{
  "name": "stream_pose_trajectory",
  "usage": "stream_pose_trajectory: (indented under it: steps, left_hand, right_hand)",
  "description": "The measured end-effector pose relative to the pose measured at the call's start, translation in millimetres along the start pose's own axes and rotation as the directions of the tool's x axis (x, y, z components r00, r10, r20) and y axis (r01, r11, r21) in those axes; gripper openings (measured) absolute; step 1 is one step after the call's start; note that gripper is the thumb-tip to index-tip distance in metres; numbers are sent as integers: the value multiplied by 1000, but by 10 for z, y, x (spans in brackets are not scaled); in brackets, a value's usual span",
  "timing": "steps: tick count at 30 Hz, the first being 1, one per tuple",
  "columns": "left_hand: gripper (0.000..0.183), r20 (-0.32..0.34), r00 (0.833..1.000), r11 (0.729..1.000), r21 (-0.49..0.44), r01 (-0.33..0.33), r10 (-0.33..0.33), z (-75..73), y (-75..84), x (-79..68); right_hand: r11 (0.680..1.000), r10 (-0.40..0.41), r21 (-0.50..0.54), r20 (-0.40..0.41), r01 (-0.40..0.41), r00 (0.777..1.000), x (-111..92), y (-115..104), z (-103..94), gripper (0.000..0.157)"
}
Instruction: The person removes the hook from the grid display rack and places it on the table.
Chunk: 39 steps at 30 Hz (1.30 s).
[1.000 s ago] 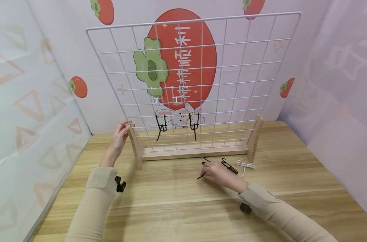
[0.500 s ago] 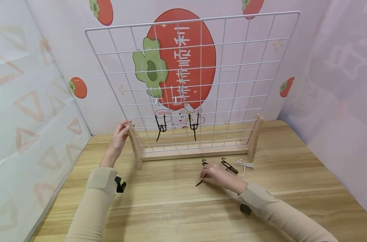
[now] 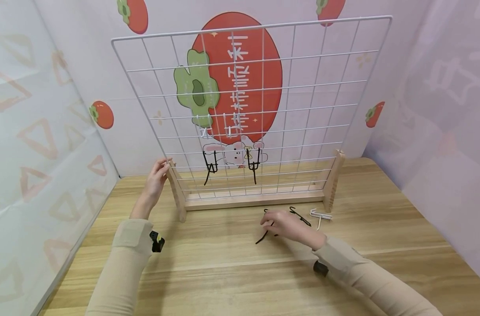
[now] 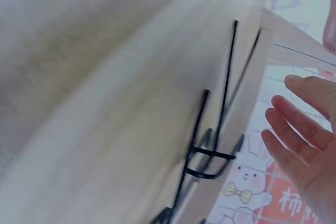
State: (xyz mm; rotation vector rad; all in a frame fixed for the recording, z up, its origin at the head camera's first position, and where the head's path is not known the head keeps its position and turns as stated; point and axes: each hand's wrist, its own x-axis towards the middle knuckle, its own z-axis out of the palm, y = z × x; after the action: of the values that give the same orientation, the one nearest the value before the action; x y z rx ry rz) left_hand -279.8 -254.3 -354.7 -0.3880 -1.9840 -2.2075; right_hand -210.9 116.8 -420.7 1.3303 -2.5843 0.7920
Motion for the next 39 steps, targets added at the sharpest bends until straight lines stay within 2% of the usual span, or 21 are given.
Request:
stream_pose_trajectory:
  steps: [2, 5, 8, 12, 16, 22, 30, 39]
  left_hand:
    - [18, 1, 1000, 1000, 1, -3, 3, -4, -6, 1]
    - [18, 4, 1000, 1000, 2, -2, 2, -6, -7, -2]
    - [18, 5, 1000, 1000, 0, -4, 4, -5, -10, -1]
    - [20, 6, 1000, 1000, -9, -15, 15, -5, -14, 1]
    - [19, 7, 1000, 1000, -15, -20, 20, -4, -7, -2]
    - [18, 2, 1000, 1000, -12, 3, -3, -13, -2, -8]
    - [18, 0, 1000, 1000, -19, -3, 3, 2, 3, -4]
    - [17, 1, 1000, 1000, -28, -4, 4, 5, 0, 6]
  right_hand:
    - [1000, 21, 10, 7, -21, 1000, 20, -20, -53, 9]
    - [1000, 2, 18, -23, -2, 1000, 54, -11, -115, 9]
    - [999, -45, 1, -85, 45, 995, 91, 0, -171, 10]
    - [994, -106, -34, -173, 102, 979, 135, 7, -243, 14]
    - [993, -113, -48, -215, 106, 970, 173, 3, -304, 14]
    - [993, -109, 7, -260, 115, 959, 234, 1, -385, 15]
    - [988, -152, -28, -338, 151, 929, 327, -31, -552, 17]
    - [980, -197, -71, -424, 184, 884, 431, -64, -677, 21]
